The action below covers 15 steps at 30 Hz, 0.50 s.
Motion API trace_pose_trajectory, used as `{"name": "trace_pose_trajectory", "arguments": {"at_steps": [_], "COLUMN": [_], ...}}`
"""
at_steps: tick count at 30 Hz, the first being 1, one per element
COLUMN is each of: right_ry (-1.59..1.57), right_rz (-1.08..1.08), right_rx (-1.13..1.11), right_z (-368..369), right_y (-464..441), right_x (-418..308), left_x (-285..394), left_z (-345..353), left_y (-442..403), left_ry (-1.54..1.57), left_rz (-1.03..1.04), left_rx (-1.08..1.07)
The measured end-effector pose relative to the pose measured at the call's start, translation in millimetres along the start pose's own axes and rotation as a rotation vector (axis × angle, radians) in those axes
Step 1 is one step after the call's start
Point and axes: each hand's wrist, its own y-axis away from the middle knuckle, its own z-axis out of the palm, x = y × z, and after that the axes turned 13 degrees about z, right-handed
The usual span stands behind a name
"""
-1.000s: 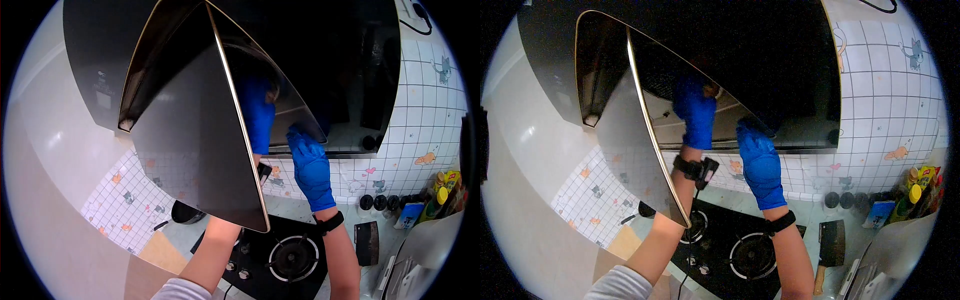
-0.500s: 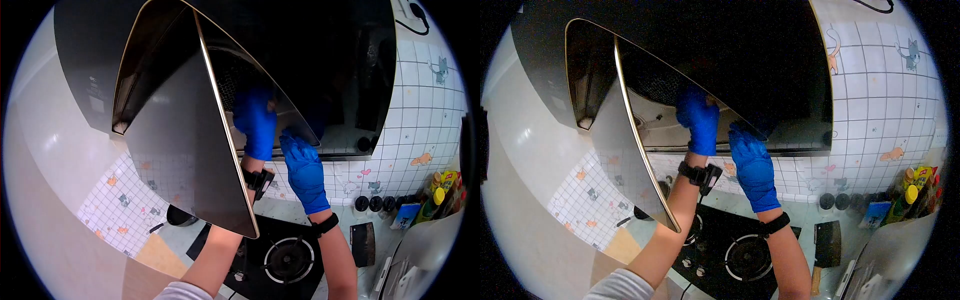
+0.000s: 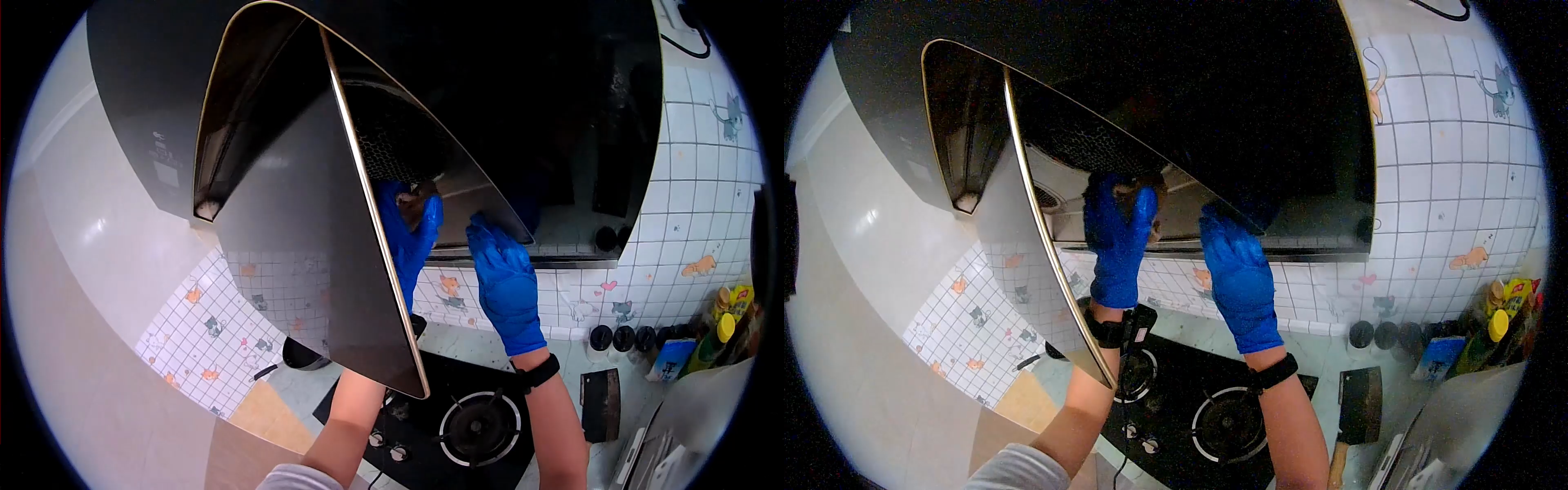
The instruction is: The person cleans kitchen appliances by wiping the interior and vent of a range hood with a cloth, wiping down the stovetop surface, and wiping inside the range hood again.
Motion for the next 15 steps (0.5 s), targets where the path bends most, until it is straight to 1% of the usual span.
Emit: {"name": "trace_pose_trajectory", "arguments": {"at_steps": [1,2,3,5,6,8,9,11,12,14,15], "right_ry": [0.001,-0.003,0.017,0.039,0.036,0.035,0.047,0.06,0.052,0.045,0.058], "right_rz": [0.005,0.002,-0.002,-0.006,-0.012,-0.017,-0.01,-0.001,0.0,0.001,-0.012], "right_rx": [-0.009,-0.01,0.007,0.024,0.035,0.047,0.015,-0.02,-0.021,-0.022,-0.015], "right_z": [-1.3,-2.6,-4.0,-4.1,-2.7,1.2,4.1,4.4,3.1,2.5,2.7], "right_y": [-1.0,-1.9,-2.1,-2.1,-1.8,-0.2,0.9,1.9,1.5,1.0,0.7], "right_x": [-1.9,-4.1,-6.2,-7.2,-6.1,-2.0,1.1,2.0,1.2,1.0,1.7], "left_x": [-2.2,-0.3,19.8,15.2,4.4,-2.2,-2.5,14.9,13.4,11.9,12.6], "left_z": [-1.8,-2.8,-8.8,-3.3,1.9,6.7,12.4,18.7,19.6,20.6,22.0], "left_y": [-7.6,-13.9,-30.0,-39.0,-38.7,-44.0,-45.0,-53.6,-56.3,-62.1,-63.0], "left_ry": [-0.042,-0.046,0.023,-0.097,-0.096,-0.23,-0.228,-0.016,-0.015,-0.105,-0.103], "left_rz": [0.041,0.04,-0.118,0.122,0.122,0.164,0.164,0.076,0.075,0.17,0.169], "left_rx": [0.075,0.076,0.172,0.277,0.279,0.374,0.375,0.536,0.536,0.522,0.522]}}
